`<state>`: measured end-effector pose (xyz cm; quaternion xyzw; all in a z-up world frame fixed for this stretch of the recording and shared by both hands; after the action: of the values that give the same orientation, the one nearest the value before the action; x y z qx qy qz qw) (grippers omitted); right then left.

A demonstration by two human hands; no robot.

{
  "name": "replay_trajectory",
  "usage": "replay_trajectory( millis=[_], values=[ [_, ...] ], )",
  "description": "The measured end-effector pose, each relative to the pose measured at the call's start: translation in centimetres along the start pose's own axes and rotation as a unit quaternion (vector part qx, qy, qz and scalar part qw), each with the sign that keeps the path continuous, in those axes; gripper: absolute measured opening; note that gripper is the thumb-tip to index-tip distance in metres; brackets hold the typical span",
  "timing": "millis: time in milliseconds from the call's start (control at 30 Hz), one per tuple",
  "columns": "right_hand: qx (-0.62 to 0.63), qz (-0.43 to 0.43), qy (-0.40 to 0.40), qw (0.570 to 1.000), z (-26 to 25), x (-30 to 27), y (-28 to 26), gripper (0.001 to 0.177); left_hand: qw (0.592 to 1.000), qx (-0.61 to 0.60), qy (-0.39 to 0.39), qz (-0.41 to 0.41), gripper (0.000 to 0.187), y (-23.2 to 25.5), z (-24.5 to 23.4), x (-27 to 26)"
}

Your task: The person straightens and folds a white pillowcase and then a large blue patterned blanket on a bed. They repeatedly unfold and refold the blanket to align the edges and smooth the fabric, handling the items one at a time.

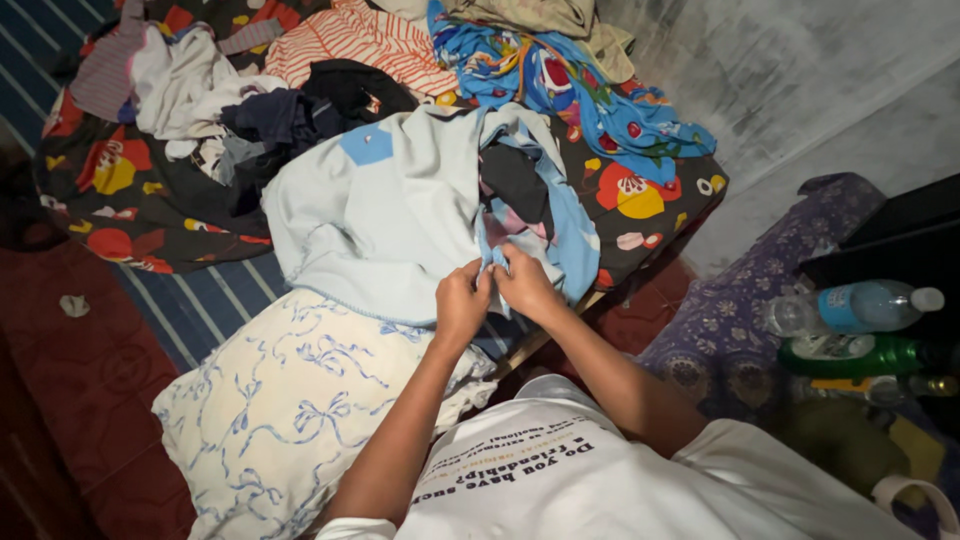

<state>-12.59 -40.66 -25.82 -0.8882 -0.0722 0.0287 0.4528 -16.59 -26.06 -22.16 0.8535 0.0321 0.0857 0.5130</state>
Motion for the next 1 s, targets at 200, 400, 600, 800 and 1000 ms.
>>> replay_trajectory(
  millis=[200,400,600,800,1000],
  values=[
    [0.189,0.129,0.017,0.973,1.3,0.0,3.2,0.011,0.994,0.055,-0.006,0.092,0.028,0.0,1.1,-1.3],
    [0.415,0.260,-0.011,0.872,1.3,-0.3,5.1,0.007,0.993,0.066,-0.019,0.096,0.026,0.7,1.5,-2.4],
    [0.501,0.288,-0.052,0.814,1.2,-0.3,4.5,0.002,0.985,0.105,0.013,0.138,0.024,1.5,0.6,-2.9],
    [0.505,0.288,-0.042,0.813,1.7,-0.2,4.3,0.004,0.980,0.089,0.011,0.176,0.035,0.2,0.5,-3.0],
    [0.478,0.314,-0.046,0.819,2.2,0.1,4.5,0.008,0.979,0.132,-0.006,0.157,0.042,-0.7,0.9,-3.9]
  ],
)
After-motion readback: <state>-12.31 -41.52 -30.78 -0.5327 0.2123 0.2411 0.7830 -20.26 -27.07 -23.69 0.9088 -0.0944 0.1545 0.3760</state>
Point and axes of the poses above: each hand's wrist, its own x-axis towards the middle knuckle, its own z-axis out of the palm, y = z × x, the point moved 2 cm from there along x, towards the middle knuckle, and after that the axes turned 2 degrees about -z, right-handed, at the moved point
